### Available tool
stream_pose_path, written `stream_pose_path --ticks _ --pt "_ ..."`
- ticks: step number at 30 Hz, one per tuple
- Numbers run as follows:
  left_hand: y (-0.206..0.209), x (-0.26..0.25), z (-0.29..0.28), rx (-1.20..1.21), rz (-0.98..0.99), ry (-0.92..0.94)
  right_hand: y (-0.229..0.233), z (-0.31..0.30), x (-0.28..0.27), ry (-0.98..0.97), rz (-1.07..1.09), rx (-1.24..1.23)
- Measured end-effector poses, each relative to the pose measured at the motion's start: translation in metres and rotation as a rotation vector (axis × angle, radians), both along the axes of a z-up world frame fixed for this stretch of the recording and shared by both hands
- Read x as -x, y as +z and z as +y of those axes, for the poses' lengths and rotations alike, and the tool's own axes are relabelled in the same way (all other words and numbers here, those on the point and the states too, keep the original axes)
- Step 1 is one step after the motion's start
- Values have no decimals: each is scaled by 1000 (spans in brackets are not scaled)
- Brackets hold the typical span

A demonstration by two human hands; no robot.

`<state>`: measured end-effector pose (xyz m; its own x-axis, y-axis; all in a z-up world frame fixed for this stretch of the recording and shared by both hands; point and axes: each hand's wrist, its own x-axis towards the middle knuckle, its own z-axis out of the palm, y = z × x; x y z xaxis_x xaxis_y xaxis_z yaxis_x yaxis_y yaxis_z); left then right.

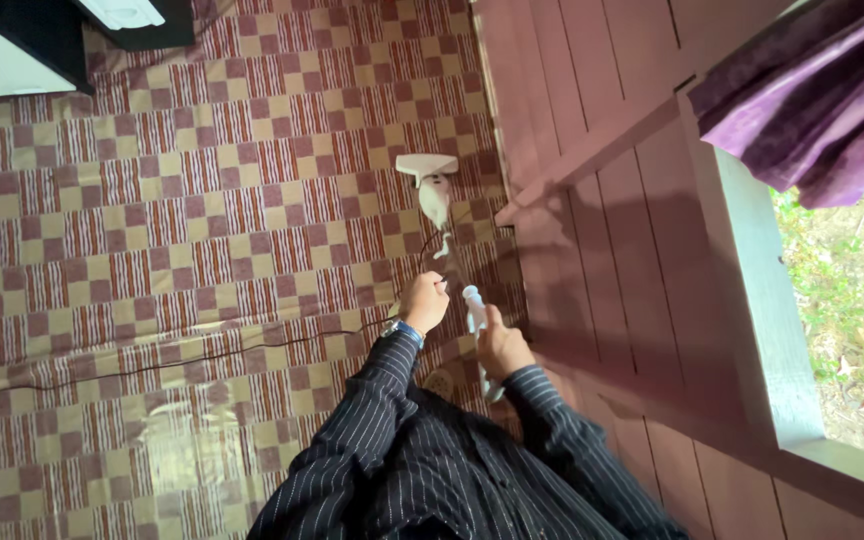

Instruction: The person uses a handheld vacuum cleaner to clean a patterned tiled floor. They move the vacuum back and forth across the surface, covering the area near a pink wooden wall and a window.

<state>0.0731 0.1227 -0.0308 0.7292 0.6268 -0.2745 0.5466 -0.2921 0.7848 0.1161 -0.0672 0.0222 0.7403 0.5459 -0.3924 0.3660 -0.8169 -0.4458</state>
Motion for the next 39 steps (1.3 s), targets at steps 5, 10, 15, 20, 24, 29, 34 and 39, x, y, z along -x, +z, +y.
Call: stream_pose_path --ticks 5,10,15,20,24,29,34,39 --pt "-3 -6 15 -15 2 -7 -25 7 -49 -7 -20 53" --pt "-4 -17 33 -23 -17 6 -40 28 -89 -52 -42 141" --pt "-1 -26 46 -12 -7 25 -28 61 -125 -76 -10 156" --pt "4 -31 61 -4 -22 31 -14 92 -151 -77 -31 182" --pt "8 -34 72 14 -4 41 -12 113 -167 -69 -51 189" --pt "10 -34 84 27 -71 26 -26 133 -183 -74 -45 185" --pt "14 -32 94 124 -37 2 -35 155 -199 -71 -49 225" --pt "21 -32 101 141 36 9 -28 178 -212 -89 -29 241"
